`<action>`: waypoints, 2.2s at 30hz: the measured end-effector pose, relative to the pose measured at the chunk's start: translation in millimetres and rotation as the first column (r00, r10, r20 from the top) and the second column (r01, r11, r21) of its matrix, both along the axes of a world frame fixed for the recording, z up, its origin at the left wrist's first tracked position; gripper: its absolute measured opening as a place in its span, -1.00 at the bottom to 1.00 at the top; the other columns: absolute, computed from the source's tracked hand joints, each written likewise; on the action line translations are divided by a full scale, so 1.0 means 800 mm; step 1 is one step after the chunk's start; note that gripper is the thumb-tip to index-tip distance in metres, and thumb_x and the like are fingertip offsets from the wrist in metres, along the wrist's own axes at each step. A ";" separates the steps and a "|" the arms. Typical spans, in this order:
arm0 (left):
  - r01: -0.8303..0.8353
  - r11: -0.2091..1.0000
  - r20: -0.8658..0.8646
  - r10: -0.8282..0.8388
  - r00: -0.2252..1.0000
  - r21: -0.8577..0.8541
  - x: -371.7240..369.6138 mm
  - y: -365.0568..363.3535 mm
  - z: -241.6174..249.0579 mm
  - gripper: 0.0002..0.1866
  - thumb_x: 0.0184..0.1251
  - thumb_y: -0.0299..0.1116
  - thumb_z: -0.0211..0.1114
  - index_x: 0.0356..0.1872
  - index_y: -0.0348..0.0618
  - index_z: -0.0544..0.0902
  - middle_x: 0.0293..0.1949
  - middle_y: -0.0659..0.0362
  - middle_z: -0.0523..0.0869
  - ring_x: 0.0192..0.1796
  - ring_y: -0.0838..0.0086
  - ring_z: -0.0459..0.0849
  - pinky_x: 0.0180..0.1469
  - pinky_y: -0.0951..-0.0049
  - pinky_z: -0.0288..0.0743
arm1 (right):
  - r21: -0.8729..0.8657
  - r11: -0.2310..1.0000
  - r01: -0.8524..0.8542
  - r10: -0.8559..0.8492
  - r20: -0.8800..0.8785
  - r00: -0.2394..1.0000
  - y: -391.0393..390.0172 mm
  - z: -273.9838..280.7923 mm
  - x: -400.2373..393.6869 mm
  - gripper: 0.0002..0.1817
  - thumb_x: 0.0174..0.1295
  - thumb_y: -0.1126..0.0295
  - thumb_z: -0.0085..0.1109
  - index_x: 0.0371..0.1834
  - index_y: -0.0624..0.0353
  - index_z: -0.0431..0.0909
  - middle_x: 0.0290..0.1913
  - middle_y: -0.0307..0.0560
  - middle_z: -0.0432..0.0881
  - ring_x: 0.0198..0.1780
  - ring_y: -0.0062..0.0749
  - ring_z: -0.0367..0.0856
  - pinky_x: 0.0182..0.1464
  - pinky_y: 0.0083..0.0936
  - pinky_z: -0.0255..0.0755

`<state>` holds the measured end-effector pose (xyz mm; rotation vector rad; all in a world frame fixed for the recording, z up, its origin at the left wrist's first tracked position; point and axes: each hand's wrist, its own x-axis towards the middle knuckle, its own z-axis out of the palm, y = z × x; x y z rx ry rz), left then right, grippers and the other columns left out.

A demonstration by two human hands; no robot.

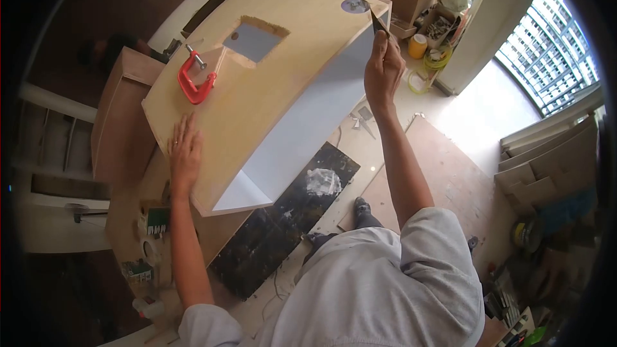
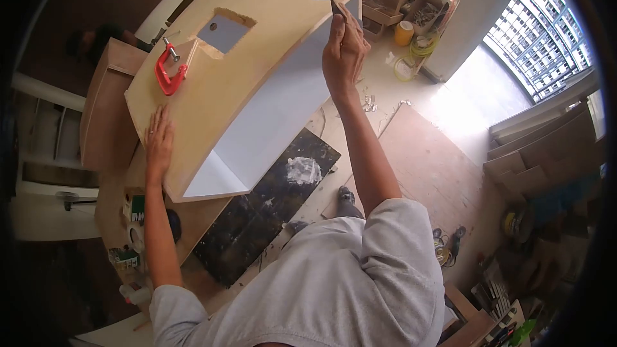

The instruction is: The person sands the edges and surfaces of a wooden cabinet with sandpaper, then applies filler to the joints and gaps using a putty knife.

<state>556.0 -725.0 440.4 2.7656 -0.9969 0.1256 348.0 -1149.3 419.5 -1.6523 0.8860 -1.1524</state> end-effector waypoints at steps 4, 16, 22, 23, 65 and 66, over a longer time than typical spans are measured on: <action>-0.010 1.000 -0.025 0.010 1.000 -0.011 -0.004 -0.007 0.006 -0.36 0.82 0.02 -0.08 0.79 0.17 0.27 0.79 0.04 0.23 0.83 0.03 0.06 0.79 -0.14 -0.19 | -0.411 0.910 0.058 0.004 0.147 0.989 0.016 -0.072 0.041 -0.53 0.80 0.17 -0.06 0.62 -0.06 0.58 0.66 -0.06 0.53 0.75 -0.09 0.33 0.63 -0.16 0.18; -0.008 0.999 -0.028 0.009 1.000 0.035 0.004 -0.004 0.002 -0.34 0.84 0.07 -0.14 0.82 0.20 0.21 0.81 0.05 0.18 0.85 0.03 0.01 0.79 -0.17 -0.24 | -0.160 0.980 -0.117 0.161 0.298 0.941 0.249 -0.091 0.077 -0.30 0.74 0.37 0.00 0.86 0.16 0.03 0.87 0.38 -0.21 0.86 0.33 -0.17 0.77 0.01 -0.06; 0.009 0.999 0.000 -0.009 1.000 0.038 0.008 0.001 -0.003 -0.34 0.84 0.09 -0.14 0.82 0.21 0.21 0.81 0.04 0.18 0.85 0.01 -0.01 0.79 -0.20 -0.25 | 0.022 0.995 -0.094 0.084 0.276 0.957 0.270 -0.045 0.086 -0.17 0.74 0.28 0.01 0.89 0.18 -0.22 0.87 0.42 -0.41 0.88 0.27 -0.29 0.77 -0.07 0.01; 0.004 0.999 -0.004 -0.004 1.000 0.041 0.006 0.001 -0.002 -0.33 0.83 0.10 -0.14 0.82 0.21 0.20 0.81 0.04 0.18 0.85 0.00 -0.01 0.79 -0.21 -0.25 | 0.038 0.997 -0.070 0.058 0.258 0.964 0.270 -0.043 0.089 -0.16 0.74 0.26 0.00 0.89 0.20 -0.22 0.86 0.43 -0.40 0.87 0.28 -0.28 0.77 -0.08 0.01; 0.006 1.000 0.011 -0.006 1.000 0.017 0.003 -0.006 -0.003 -0.31 0.80 0.12 -0.08 0.82 0.23 0.20 0.82 0.05 0.17 0.83 -0.09 0.02 0.78 -0.28 -0.24 | 0.364 0.874 -0.322 -0.039 0.713 0.700 0.102 -0.079 0.032 -0.89 0.61 0.36 0.34 -0.01 0.14 0.74 -0.26 -0.30 0.79 -0.38 -0.69 0.69 -0.36 -0.61 0.61; 0.003 1.000 0.010 -0.004 1.000 0.015 0.003 -0.006 -0.003 -0.31 0.80 0.12 -0.08 0.82 0.23 0.20 0.82 0.05 0.18 0.83 -0.09 0.03 0.78 -0.27 -0.23 | 0.385 0.858 -0.339 -0.027 0.693 0.720 0.099 -0.082 0.041 -0.86 0.62 0.32 0.35 -0.01 0.16 0.70 -0.25 -0.30 0.78 -0.38 -0.71 0.66 -0.36 -0.61 0.58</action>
